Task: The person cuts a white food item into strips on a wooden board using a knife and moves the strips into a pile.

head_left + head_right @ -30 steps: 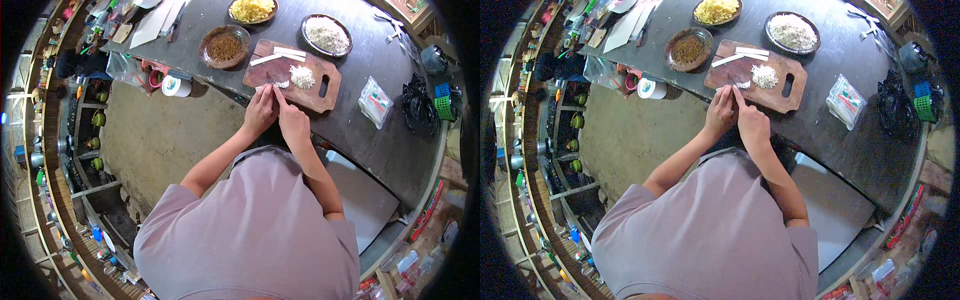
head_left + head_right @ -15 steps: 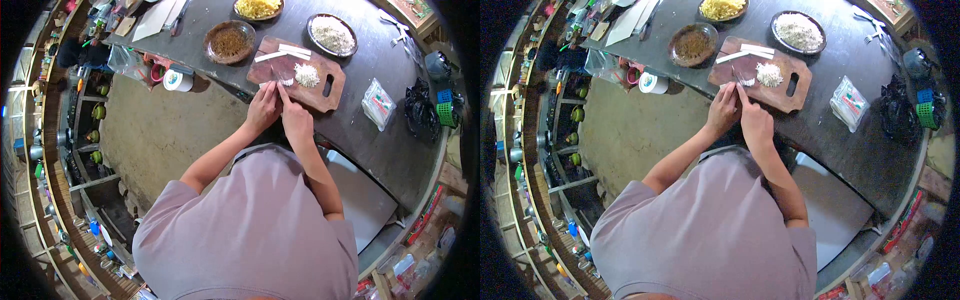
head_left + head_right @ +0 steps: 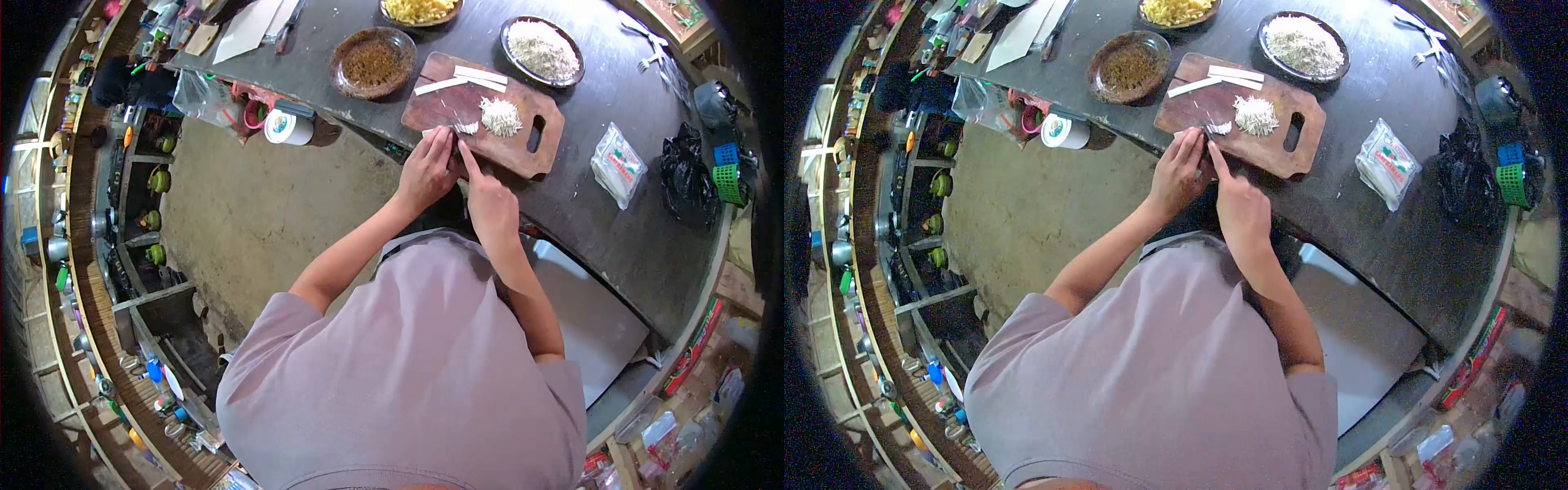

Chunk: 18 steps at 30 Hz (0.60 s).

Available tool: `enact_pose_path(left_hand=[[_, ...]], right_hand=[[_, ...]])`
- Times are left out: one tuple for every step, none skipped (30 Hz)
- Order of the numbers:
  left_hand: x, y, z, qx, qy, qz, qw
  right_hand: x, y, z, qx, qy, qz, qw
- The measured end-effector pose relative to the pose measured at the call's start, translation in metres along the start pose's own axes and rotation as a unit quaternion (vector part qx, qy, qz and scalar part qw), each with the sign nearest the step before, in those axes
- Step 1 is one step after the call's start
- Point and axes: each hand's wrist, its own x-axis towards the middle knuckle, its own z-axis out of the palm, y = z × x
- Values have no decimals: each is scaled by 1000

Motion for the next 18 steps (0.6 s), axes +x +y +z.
enact_pose_path(left_hand=[[1,-1,3,-3,3,3,1000],[1,-2,4,-1,12,4,1000],[0,-2,3,1,15,4,1000],[-2,-4,3,2,11,3,1000],[-2,-6,5,-4,7,2,1000],[-3,-4,5,-11,4,3,1000],[-4,-3,6,-13,3,8,1000],[-4,-5,6,-23,7,5,1000],[-2,-5,5,-32,10,1,999],[-1,-6,4,-23,7,6,1000],[-1,-8,3,-23,4,9,1000],[0,-7,-1,-21,-4,11,1000],[-2,-5,-2,-21,-12,11,1000],[0,-6,0,-6,-12,11,1000],[-2,-4,1,-7,-11,7,1000],[-1,-5,1,-12,-5,10,1000],[0,-6,0,-15,1,12,1000],[2,-4,-2,-17,4,11,1000]], right_hand=[[-11,6,-2,-3,3,2,1000],[-21,11,-1,-9,-1,1,1000],[-27,10,-2,-11,-9,0,1000],[-30,9,-1,-27,8,-1,1000],[-29,7,1,-24,5,2,1000],[-20,3,0,-3,1,3,1000],[-7,0,0,17,2,5,1000],[5,-4,4,32,13,0,999],[15,-8,8,-12,41,-20,999],[22,-10,10,-16,40,-18,999],[24,-11,13,-21,36,-16,999],[19,-10,12,-19,32,-14,999],[10,-6,7,-12,29,-16,999],[1,-1,4,-7,28,-19,999],[-10,5,4,-10,25,-21,999],[-21,11,4,-10,14,-15,1000],[-27,14,5,-10,3,-10,1000],[-29,11,2,-11,0,-7,1000]])
